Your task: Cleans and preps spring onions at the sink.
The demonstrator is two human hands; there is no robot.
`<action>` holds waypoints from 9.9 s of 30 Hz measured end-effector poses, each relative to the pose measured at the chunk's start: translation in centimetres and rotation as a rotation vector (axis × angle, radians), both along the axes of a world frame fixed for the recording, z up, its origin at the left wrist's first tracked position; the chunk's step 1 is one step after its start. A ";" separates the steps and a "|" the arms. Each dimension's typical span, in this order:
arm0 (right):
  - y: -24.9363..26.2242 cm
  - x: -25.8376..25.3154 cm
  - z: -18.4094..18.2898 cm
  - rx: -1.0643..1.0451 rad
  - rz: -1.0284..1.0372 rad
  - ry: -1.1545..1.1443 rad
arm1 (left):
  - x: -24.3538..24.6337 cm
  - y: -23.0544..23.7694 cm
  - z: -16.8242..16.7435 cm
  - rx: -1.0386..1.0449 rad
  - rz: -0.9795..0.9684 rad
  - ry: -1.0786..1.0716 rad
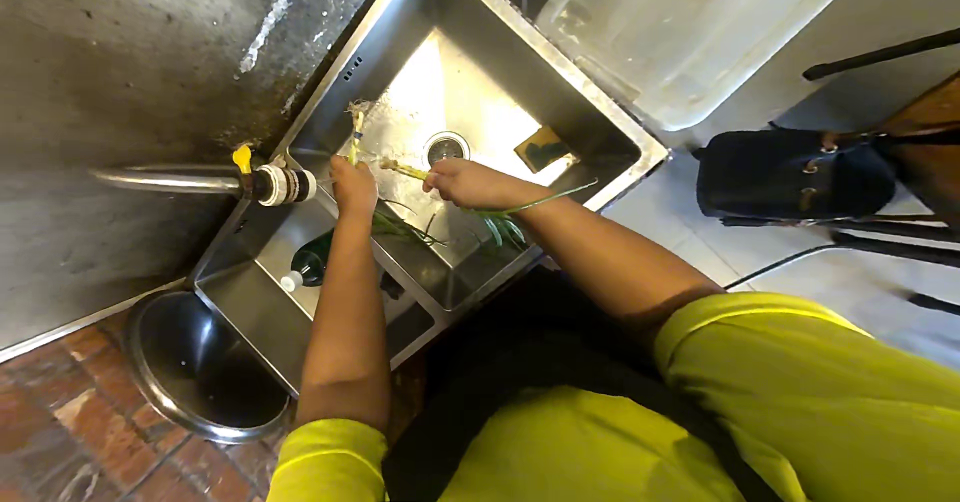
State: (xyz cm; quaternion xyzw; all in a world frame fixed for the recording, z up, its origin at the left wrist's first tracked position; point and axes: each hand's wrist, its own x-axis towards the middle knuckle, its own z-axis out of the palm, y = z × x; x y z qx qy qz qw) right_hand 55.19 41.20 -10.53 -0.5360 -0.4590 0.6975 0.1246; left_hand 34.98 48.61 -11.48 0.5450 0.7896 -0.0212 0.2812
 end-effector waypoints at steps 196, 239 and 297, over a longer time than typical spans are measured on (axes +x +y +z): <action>3.9 -7.1 -1.0 -0.113 0.112 0.337 | -2.7 -0.9 1.3 -0.003 0.253 -0.472; 3.2 -7.5 -2.3 -0.058 -0.030 0.269 | -3.0 -3.0 1.3 0.044 0.542 -1.010; 4.4 -7.0 -0.9 0.153 -0.131 -0.153 | -3.2 -2.8 0.9 0.527 0.800 -0.788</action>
